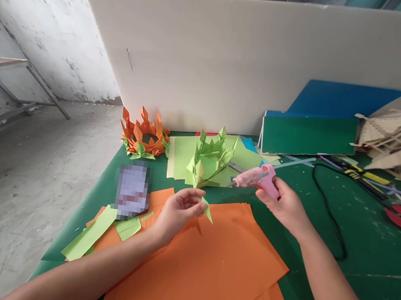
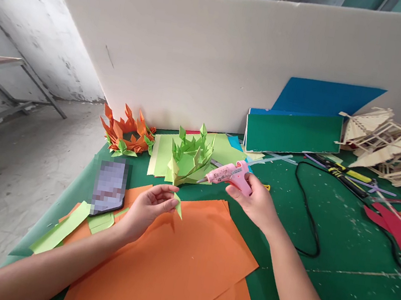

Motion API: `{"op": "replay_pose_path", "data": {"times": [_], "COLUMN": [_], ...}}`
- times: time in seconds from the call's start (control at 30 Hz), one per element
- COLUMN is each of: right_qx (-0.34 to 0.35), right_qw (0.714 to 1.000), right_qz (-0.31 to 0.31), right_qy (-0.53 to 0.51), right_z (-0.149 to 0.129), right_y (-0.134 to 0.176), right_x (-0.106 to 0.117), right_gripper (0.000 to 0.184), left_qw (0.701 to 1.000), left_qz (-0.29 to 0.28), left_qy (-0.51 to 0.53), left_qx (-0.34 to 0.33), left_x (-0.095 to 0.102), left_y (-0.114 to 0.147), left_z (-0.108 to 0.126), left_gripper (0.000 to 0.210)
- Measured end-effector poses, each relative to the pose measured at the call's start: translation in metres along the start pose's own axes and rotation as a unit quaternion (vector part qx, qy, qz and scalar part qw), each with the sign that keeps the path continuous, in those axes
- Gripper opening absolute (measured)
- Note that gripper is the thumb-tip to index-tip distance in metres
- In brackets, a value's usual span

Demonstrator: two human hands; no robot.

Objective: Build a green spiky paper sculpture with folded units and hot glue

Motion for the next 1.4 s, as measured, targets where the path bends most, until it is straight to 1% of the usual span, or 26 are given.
{"op": "replay_pose_path", "data": {"times": [0.07, 0.13, 0.23, 0.33, 0.47, 0.63, 0.9, 1.07, 1.4], "right_qx": [0.015, 0.032, 0.058, 0.066, 0.061, 0.065, 0.086, 0.071, 0.067], "right_qw": [0.999, 0.997, 0.994, 0.991, 0.988, 0.985, 0.985, 0.984, 0.982], "right_qz": [0.005, 0.007, 0.010, 0.013, 0.009, 0.006, 0.004, -0.010, -0.024], "right_qy": [0.048, 0.076, 0.091, 0.113, 0.142, 0.158, 0.152, 0.162, 0.172], "right_z": [-0.010, -0.021, -0.034, -0.040, -0.040, -0.041, -0.046, -0.040, -0.037], "right_y": [0.002, 0.005, 0.010, 0.012, 0.012, 0.011, 0.013, 0.011, 0.010], "right_x": [-0.002, -0.006, -0.012, -0.015, -0.018, -0.018, -0.016, -0.019, -0.020], "right_gripper": [0.060, 0.062, 0.058, 0.053, 0.047, 0.046, 0.039, 0.034, 0.041], "left_qw": [0.999, 0.998, 0.998, 0.997, 0.996, 0.996, 0.995, 0.995, 0.994], "left_qz": [0.020, 0.031, 0.045, 0.056, 0.064, 0.072, 0.077, 0.078, 0.084], "left_qy": [0.036, 0.044, 0.043, 0.044, 0.042, 0.039, 0.042, 0.041, 0.057], "left_qx": [0.017, 0.022, 0.030, 0.041, 0.043, 0.046, 0.043, 0.047, 0.036], "left_x": [0.006, 0.010, 0.013, 0.015, 0.016, 0.018, 0.020, 0.021, 0.022], "left_y": [-0.003, -0.004, -0.004, -0.004, -0.004, -0.003, -0.003, -0.004, -0.005], "left_z": [-0.005, -0.007, -0.010, -0.012, -0.011, -0.012, -0.011, -0.011, -0.008], "left_gripper": [0.033, 0.033, 0.035, 0.037, 0.039, 0.038, 0.038, 0.040, 0.040]}}
Point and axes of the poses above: each hand's wrist, its own y-axis away from the middle knuckle, its own x-axis out of the back of the hand, z = x × y, the point moved 10 cm from there along -y, towards the middle knuckle, and after that the axes turned 15 degrees about y, right-handed, at the moved point
